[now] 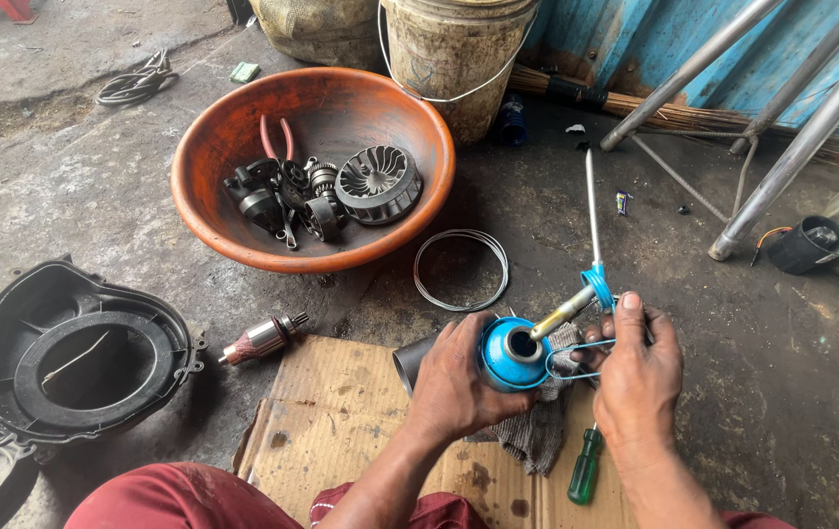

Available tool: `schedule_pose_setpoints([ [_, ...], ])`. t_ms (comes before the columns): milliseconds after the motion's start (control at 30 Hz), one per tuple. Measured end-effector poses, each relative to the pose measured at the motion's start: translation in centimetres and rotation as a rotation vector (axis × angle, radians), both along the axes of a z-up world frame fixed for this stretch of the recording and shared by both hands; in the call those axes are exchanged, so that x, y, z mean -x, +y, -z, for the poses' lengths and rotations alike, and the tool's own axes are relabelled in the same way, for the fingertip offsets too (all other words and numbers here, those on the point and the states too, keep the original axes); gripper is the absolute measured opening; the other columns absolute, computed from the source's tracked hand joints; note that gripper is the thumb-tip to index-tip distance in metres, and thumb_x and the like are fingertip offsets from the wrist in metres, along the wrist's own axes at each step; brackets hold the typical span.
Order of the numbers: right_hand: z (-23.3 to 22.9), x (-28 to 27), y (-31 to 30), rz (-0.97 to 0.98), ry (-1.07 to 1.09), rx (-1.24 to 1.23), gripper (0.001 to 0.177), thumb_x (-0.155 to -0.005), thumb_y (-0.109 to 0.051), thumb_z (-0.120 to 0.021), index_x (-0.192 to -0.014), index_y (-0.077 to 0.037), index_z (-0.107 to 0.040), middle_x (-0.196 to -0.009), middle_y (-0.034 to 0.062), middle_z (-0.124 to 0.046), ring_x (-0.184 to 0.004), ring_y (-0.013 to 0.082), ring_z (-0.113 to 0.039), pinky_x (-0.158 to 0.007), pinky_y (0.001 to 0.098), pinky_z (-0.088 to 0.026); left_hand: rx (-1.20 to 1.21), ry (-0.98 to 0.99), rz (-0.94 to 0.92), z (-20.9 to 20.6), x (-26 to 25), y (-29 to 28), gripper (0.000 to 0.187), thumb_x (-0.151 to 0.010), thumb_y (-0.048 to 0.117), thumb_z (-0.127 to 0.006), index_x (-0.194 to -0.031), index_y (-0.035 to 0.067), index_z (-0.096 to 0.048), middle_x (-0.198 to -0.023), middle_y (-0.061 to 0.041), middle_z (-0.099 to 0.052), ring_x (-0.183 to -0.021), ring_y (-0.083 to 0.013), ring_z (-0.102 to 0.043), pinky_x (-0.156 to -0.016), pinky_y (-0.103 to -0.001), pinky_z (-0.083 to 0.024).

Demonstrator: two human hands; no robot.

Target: The person sits on the floor and cleans a cylindrical mechanical part using a screwdriver to scrape residue and a cloth to wipe the surface. They also use a blue oil can to apply lubricant to the part.

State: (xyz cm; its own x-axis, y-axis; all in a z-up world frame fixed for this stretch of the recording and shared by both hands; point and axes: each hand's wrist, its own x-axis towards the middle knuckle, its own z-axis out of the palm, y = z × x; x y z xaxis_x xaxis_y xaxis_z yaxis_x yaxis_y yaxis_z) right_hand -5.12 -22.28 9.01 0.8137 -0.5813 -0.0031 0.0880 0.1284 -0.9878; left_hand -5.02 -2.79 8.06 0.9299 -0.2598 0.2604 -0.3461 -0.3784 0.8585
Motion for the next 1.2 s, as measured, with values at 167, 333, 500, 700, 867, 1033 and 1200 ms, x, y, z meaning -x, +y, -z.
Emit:
schedule_pose_setpoints([
  [167,0.2,-0.7,-0.7,-0.052,0.163,-0.301,0.025,-0.104,-0.034,-0.059,-0.106,-0.009,-0.056,-0.083,0.0012,-0.054,-0.073,0.015,-0.058,-0.055,0.0347,-0.056,0.1,0.069,-0.078,-0.4,-1.4,1.2,0.083,-0.057,0.027,-0.095,-0.127,0.01,-0.054,-0.118,-0.012,-0.066,-0.114,-0.0251,-0.065,-0.101,-0.04,-0.053],
  [333,1.6,-1.2,1.5,-0.173,0.116,-0.394,0.027,-0.102,-0.033,-0.058,-0.106,-0.006,-0.056,-0.082,0.003,-0.056,-0.074,0.0167,-0.062,-0.06,0.0372,-0.063,0.311,0.114,-0.397,-0.5,-3.3,5.1,0.075,-0.059,0.021,-0.088,-0.125,0.009,-0.054,-0.115,-0.01,-0.072,-0.108,-0.0223,-0.072,-0.099,-0.037,-0.057],
  [500,4.5,-0.9,6.8,-0.297,0.067,0.047,0.025,-0.101,-0.03,-0.054,-0.11,-0.006,-0.052,-0.085,0.0027,-0.06,-0.078,0.0138,-0.064,-0.061,0.0353,-0.064,0.186,0.124,-0.826,0.3,-4.0,8.7,0.074,-0.061,0.021,-0.088,-0.124,0.007,-0.053,-0.113,-0.013,-0.07,-0.106,-0.0276,-0.07,-0.096,-0.042,-0.054],
  [700,6.0,0.0,9.0,-0.376,0.031,0.344,0.023,-0.104,-0.028,-0.053,-0.112,-0.006,-0.051,-0.086,0.0045,-0.062,-0.076,0.0119,-0.064,-0.061,0.0299,-0.06,0.158,0.248,-0.794,1.0,-4.0,8.7,0.08,-0.059,0.017,-0.087,-0.13,0.008,-0.051,-0.115,-0.019,-0.063,-0.105,-0.0315,-0.067,-0.097,-0.042,-0.052],
  [867,5.7,0.2,8.5,-0.343,0.133,0.525,0.025,-0.102,-0.03,-0.056,-0.113,-0.007,-0.053,-0.082,0.0038,-0.066,-0.072,0.0105,-0.066,-0.061,0.0267,-0.053,0.18,0.283,-0.78,1.9,-4.0,8.6,0.075,-0.06,0.018,-0.085,-0.126,0.007,-0.052,-0.11,-0.014,-0.071,-0.105,-0.0291,-0.072,-0.098,-0.04,-0.054],
  [1033,6.5,0.0,7.5,-0.33,0.068,0.477,0.026,-0.105,-0.031,-0.053,-0.112,-0.006,-0.051,-0.084,0.0028,-0.064,-0.074,0.0104,-0.063,-0.059,0.0279,-0.054,0.192,0.311,-0.786,2.5,-4.1,8.1,0.076,-0.06,0.019,-0.085,-0.128,0.008,-0.052,-0.114,-0.013,-0.07,-0.109,-0.0287,-0.069,-0.1,-0.041,-0.052],
  [1200,6.5,-0.8,7.0,-0.331,0.14,0.4,0.028,-0.103,-0.035,-0.052,-0.112,-0.009,-0.051,-0.083,0.0046,-0.064,-0.071,0.0144,-0.064,-0.059,0.0284,-0.057,0.203,0.266,-0.756,1.5,-4.1,7.9,0.082,-0.059,0.021,-0.086,-0.133,0.011,-0.052,-0.121,-0.015,-0.064,-0.114,-0.0298,-0.064,-0.102,-0.041,-0.051],
])
